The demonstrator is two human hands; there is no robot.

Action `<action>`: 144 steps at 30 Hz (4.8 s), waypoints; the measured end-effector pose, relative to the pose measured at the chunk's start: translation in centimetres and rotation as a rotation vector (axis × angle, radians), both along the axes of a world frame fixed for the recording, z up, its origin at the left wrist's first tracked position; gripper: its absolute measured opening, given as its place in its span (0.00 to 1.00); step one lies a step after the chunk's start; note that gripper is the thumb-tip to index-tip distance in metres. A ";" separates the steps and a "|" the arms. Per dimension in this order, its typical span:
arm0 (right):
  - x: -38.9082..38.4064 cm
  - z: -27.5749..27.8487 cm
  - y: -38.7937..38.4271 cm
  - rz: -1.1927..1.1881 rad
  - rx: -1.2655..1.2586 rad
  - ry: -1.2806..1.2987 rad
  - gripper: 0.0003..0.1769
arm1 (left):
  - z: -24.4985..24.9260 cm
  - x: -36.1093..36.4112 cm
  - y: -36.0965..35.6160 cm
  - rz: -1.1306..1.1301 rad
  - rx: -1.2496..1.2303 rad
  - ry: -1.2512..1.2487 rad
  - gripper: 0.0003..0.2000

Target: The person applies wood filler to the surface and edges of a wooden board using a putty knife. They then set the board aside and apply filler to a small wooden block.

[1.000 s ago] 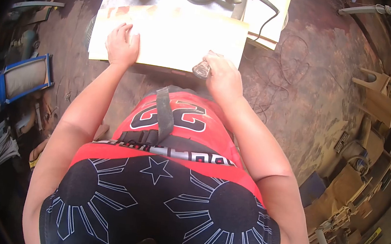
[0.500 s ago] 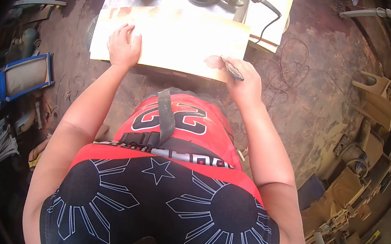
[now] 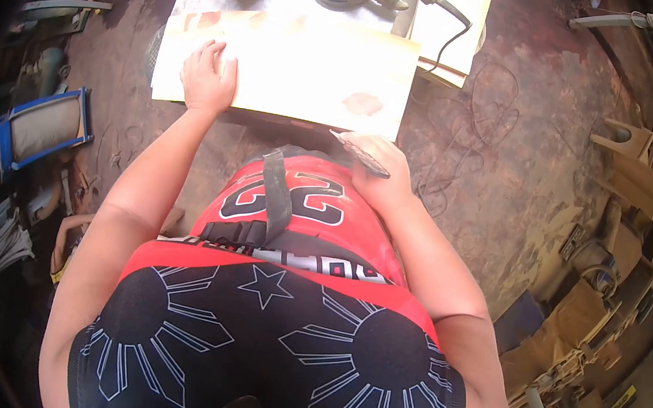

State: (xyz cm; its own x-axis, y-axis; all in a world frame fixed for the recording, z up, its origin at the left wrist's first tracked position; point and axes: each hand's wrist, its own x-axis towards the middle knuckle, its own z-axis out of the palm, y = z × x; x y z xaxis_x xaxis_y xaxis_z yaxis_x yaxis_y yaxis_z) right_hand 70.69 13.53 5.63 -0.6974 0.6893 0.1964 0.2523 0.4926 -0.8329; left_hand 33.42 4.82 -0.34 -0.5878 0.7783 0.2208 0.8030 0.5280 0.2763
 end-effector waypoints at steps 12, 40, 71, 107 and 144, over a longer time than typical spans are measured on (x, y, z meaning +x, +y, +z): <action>3.4 1.5 3.0 -0.527 -0.332 -0.241 0.16 | 0.1 0.0 0.3 0.003 -0.007 -0.009 0.23; 1.1 -1.4 9.9 -0.610 -0.561 -0.156 0.15 | 0.0 -0.1 0.4 0.006 -0.022 -0.012 0.24; 4.0 -5.8 0.6 -0.531 -1.028 0.416 0.13 | -2.8 -10.1 -15.0 0.106 0.137 -0.704 0.41; -8.9 0.4 9.4 -0.591 -0.742 0.221 0.15 | 2.6 -17.8 -1.6 0.150 0.246 -0.881 0.19; -3.8 -1.0 -7.1 -1.007 -0.636 0.294 0.16 | -8.8 -22.4 -22.8 0.145 0.142 -0.233 0.24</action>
